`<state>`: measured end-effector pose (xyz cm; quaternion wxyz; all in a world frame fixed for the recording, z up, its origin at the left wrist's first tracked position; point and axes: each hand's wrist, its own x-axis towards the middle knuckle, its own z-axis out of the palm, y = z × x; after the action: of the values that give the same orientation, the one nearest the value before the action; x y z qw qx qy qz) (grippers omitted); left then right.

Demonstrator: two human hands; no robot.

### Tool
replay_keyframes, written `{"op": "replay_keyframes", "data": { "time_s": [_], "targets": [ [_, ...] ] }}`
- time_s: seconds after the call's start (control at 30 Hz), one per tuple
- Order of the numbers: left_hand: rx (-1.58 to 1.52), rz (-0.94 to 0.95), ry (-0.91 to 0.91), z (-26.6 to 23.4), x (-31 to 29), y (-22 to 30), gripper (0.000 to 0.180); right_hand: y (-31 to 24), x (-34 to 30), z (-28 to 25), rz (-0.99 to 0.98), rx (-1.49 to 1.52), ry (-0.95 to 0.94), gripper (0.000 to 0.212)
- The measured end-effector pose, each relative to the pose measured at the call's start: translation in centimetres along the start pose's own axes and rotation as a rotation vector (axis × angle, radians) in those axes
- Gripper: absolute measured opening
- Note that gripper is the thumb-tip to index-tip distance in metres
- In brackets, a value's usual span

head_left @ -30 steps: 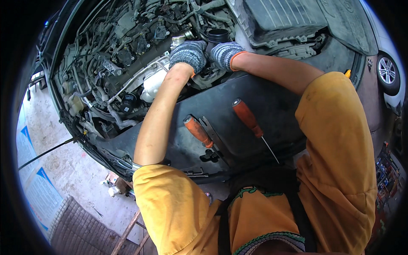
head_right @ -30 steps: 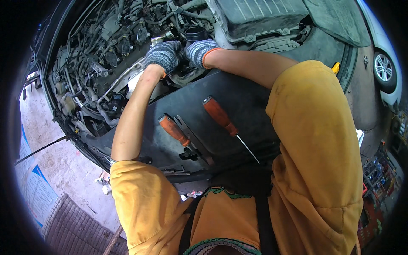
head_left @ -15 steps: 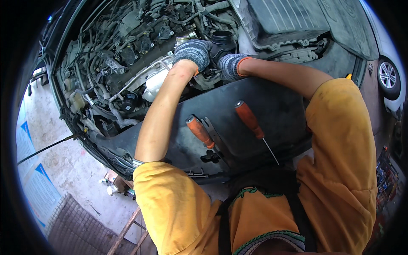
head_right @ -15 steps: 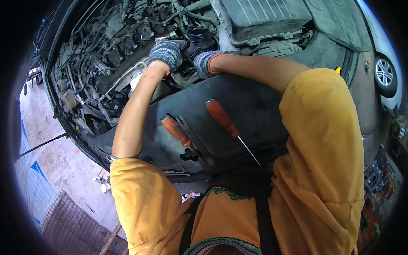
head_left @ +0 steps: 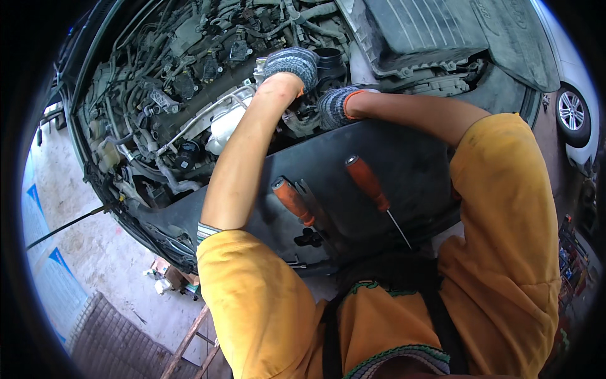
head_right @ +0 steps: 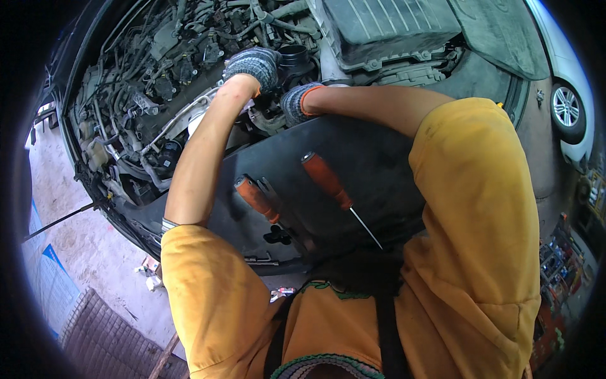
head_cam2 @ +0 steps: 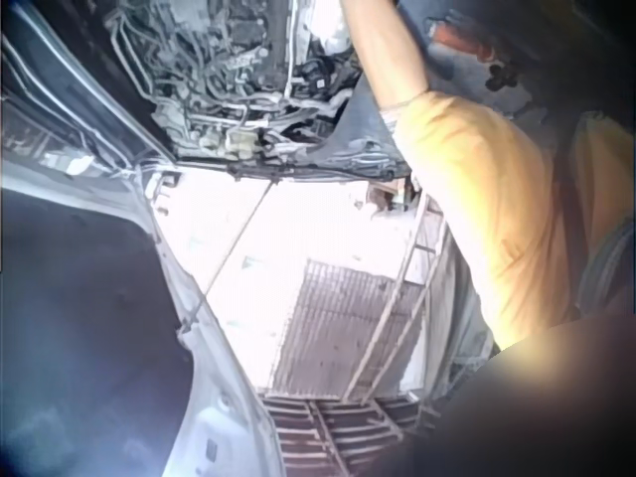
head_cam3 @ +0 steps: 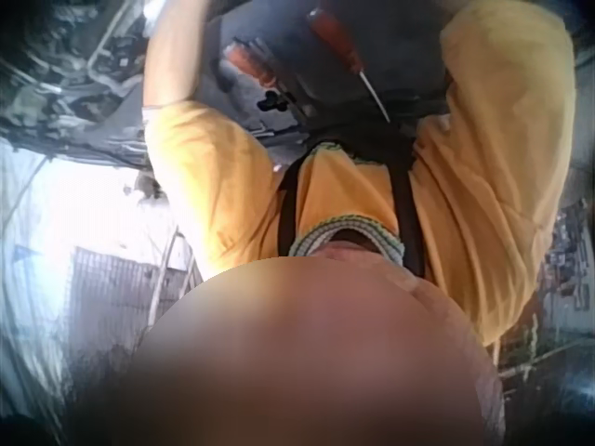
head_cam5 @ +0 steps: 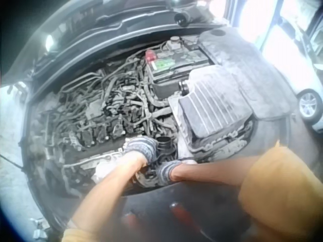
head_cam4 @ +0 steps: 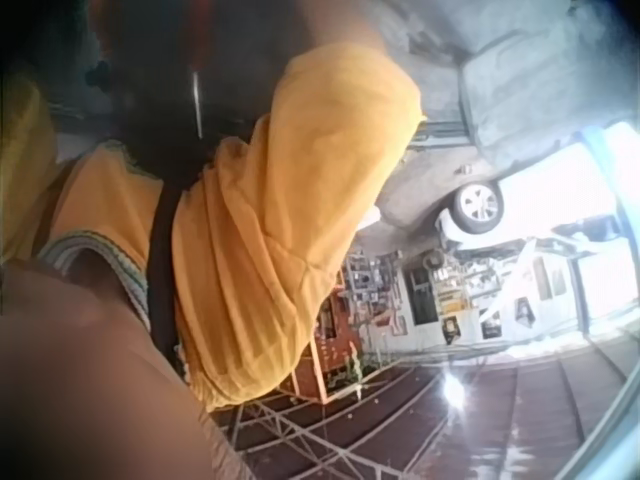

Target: The person works under the hood of a car, using a screwdriver to tighten bolts on a component near the engine. They repeatedly adjust and secure the part with both hands while wearing gloves.

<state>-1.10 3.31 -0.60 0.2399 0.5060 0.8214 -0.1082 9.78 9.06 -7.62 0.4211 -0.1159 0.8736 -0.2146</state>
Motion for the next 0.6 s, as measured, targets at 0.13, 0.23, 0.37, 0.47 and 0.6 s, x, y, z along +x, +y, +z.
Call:
{"op": "replay_keyframes", "data": {
  "time_s": [0.13, 0.23, 0.37, 0.47, 0.6],
  "targets": [
    [0.019, -0.064, -0.068, -0.6, 0.5, 0.0, 0.026, 0.0, -0.2, 0.4, -0.057, 0.043, 0.049, 0.040],
    [0.009, -0.083, -0.070, 0.0, 1.5, -0.9, 0.026, -0.6, -0.2, 0.3, -0.049, 0.045, 0.049, 0.041],
    [0.022, -0.102, -0.087, -0.5, 2.0, -0.8, 0.027, -0.7, -0.3, -0.2, -0.025, 0.064, 0.028, 0.045],
    [0.065, -0.065, -0.108, -0.8, 0.8, -0.3, 0.024, -0.9, -0.2, -0.3, -0.006, 0.080, 0.015, 0.052],
    [0.057, -0.031, -0.092, 0.3, -1.5, 0.0, 0.024, -1.2, 0.1, 0.0, 0.008, 0.132, 0.034, 0.054]
  ]
}}
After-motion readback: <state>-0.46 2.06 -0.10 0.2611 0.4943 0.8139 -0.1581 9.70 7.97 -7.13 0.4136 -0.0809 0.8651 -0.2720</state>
